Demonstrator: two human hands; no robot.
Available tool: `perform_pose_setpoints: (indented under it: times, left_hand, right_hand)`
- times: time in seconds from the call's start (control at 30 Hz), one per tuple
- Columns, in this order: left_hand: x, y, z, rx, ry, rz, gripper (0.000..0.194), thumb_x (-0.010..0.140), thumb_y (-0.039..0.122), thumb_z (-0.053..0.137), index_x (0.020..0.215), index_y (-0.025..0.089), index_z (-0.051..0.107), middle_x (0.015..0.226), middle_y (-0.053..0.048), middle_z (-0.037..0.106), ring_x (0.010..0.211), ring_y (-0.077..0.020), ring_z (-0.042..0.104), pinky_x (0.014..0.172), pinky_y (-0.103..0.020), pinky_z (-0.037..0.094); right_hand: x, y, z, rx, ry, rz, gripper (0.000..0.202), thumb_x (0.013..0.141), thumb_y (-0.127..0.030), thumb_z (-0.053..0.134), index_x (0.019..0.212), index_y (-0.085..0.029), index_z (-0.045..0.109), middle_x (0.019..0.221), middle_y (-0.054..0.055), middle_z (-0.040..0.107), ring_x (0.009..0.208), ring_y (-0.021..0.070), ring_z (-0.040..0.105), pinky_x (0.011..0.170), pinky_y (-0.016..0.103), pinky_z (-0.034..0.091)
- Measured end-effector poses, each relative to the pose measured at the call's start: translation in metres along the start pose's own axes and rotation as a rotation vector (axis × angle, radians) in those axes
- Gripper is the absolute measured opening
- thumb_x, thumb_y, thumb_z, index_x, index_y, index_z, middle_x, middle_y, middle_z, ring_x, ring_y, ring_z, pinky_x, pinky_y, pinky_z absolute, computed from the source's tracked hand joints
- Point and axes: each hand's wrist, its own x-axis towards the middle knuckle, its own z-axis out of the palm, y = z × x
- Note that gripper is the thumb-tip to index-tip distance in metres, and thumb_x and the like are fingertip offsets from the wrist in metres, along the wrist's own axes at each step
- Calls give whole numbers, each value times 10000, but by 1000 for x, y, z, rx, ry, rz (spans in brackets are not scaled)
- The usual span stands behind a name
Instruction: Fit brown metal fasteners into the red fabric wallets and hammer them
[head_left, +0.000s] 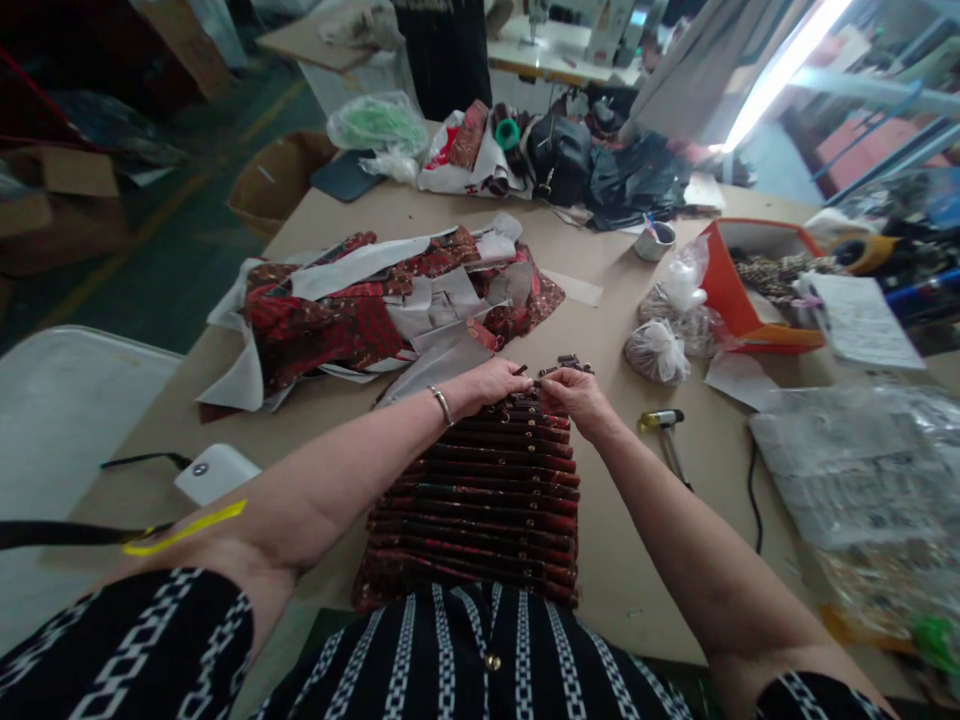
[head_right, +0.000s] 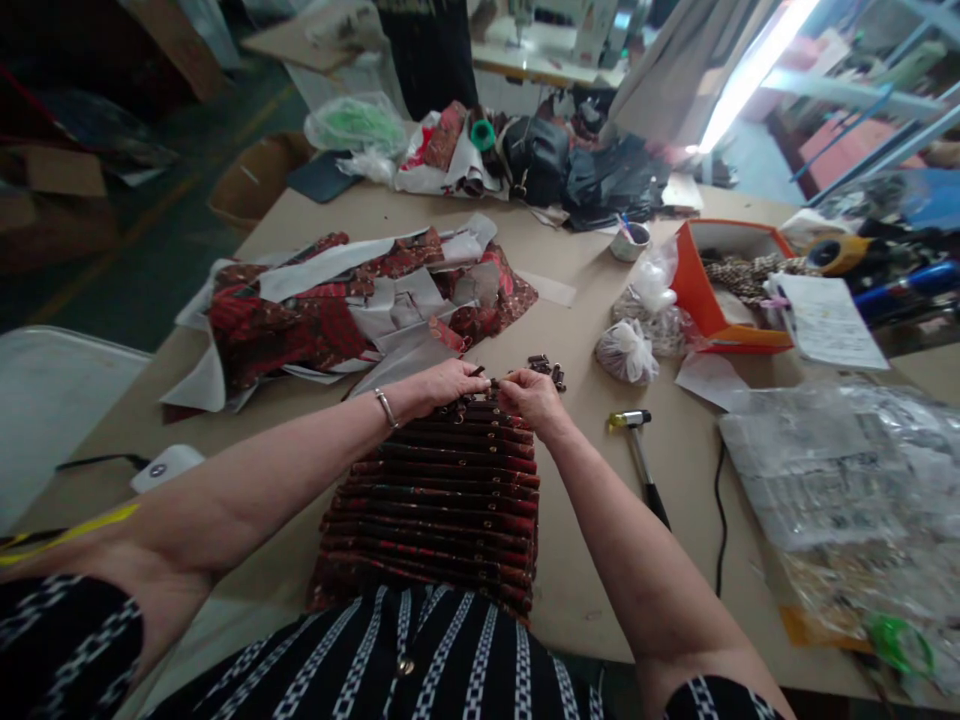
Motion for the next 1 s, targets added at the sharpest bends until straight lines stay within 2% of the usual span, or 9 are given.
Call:
perform_pose_setpoints:
  times: [0.2, 0.3, 0.4, 0.57, 0.83, 1.0]
  left_hand:
    - [18, -12, 4, 281, -23, -81, 207, 675, 292, 649, 538, 162, 567, 441, 54, 442, 434, -78, 346, 462, -247, 212]
    - [25, -14, 9, 417, -34, -99, 186, 662, 264, 664, 527, 166, 581, 410, 56, 420, 444, -79, 350, 462, -247, 213]
    - [29, -14, 12, 518, -65, -116, 198, 721, 289, 650, 584, 156, 599, 455, 50, 463, 473, -81, 399, 486, -226, 281]
    - [33, -9, 13, 639, -125, -138, 290, 851, 389, 568, 712, 136, 590, 662, 17, 579, 629, -119, 548, 650, -282, 449]
    - [33, -5, 10, 721, -167, -142, 260, 859, 366, 571, 752, 131, 600, 756, -3, 618, 743, -144, 594, 731, -318, 479]
    - [32, -7, 9, 725, -161, -136, 240, 856, 357, 577, 780, 131, 603, 795, -10, 619, 752, -142, 588, 729, -318, 481]
  right_hand:
    - [13, 25, -6, -326, -52, 20, 88, 649, -230, 599, 662, -166, 656, 490, -40, 567, 438, 74, 453, 452, 190, 375]
    - [17, 38, -6, -501, -36, -6, 141, 644, -162, 591, 714, -195, 709, 527, -42, 606, 501, 90, 499, 524, 195, 406]
    - [20, 44, -6, -649, -30, -45, 204, 672, -143, 572, 757, -228, 736, 619, -25, 668, 609, 122, 568, 622, 213, 437]
    - [24, 40, -4, -823, -47, -83, 270, 696, -112, 546, 815, -239, 752, 726, 3, 716, 710, 156, 620, 700, 232, 449]
    - [24, 23, -3, -948, -132, -109, 277, 641, -57, 579, 787, -216, 753, 766, 15, 720, 732, 160, 622, 679, 218, 441]
    - [24, 24, -2, -955, -144, -101, 250, 653, -76, 580, 798, -196, 744, 734, 15, 713, 678, 150, 612, 638, 215, 438]
